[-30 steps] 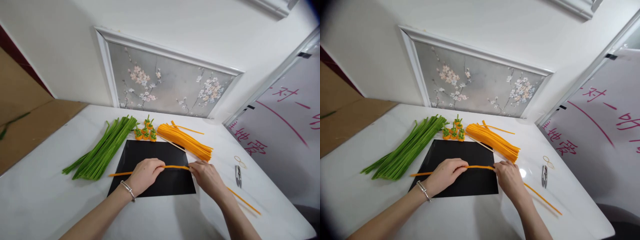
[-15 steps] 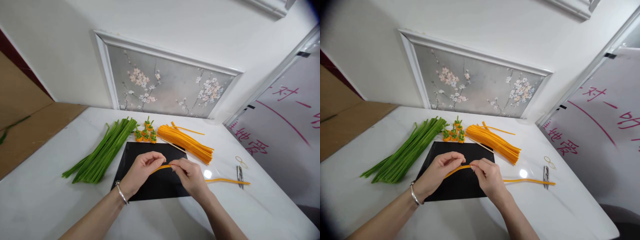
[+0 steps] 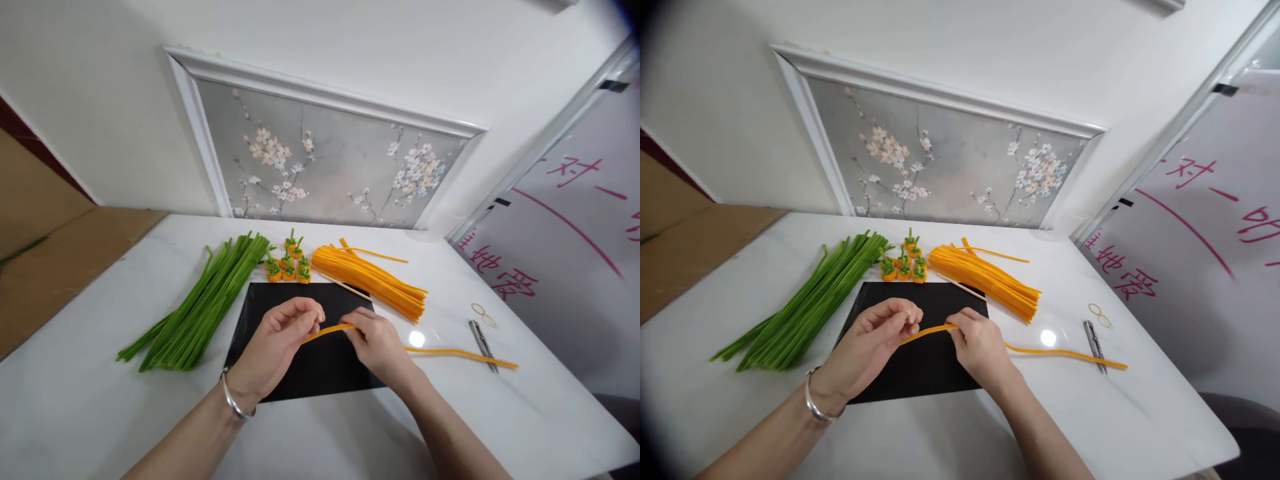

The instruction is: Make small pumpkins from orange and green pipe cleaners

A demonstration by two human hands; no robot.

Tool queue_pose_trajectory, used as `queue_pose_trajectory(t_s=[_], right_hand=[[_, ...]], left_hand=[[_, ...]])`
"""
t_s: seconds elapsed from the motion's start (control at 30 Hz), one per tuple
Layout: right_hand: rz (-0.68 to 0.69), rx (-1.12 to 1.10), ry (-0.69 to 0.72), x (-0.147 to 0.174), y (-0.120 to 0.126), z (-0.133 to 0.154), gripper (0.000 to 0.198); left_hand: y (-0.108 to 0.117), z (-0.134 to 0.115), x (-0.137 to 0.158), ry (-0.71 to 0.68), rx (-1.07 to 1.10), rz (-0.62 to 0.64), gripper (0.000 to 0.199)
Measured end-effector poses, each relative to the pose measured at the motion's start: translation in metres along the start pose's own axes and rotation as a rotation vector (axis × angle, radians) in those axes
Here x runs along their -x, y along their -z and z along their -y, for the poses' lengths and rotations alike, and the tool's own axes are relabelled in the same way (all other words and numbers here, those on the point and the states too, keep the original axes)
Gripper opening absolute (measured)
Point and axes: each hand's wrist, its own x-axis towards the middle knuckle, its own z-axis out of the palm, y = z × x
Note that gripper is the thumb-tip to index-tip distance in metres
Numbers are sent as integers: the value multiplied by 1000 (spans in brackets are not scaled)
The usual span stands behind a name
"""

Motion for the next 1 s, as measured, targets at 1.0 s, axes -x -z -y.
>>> queue_pose_trajectory(t_s=[1.0], right_hand=[[36, 309, -139, -19, -2, 4, 13]], left_hand=[[32, 39, -8, 62, -392, -357, 34]])
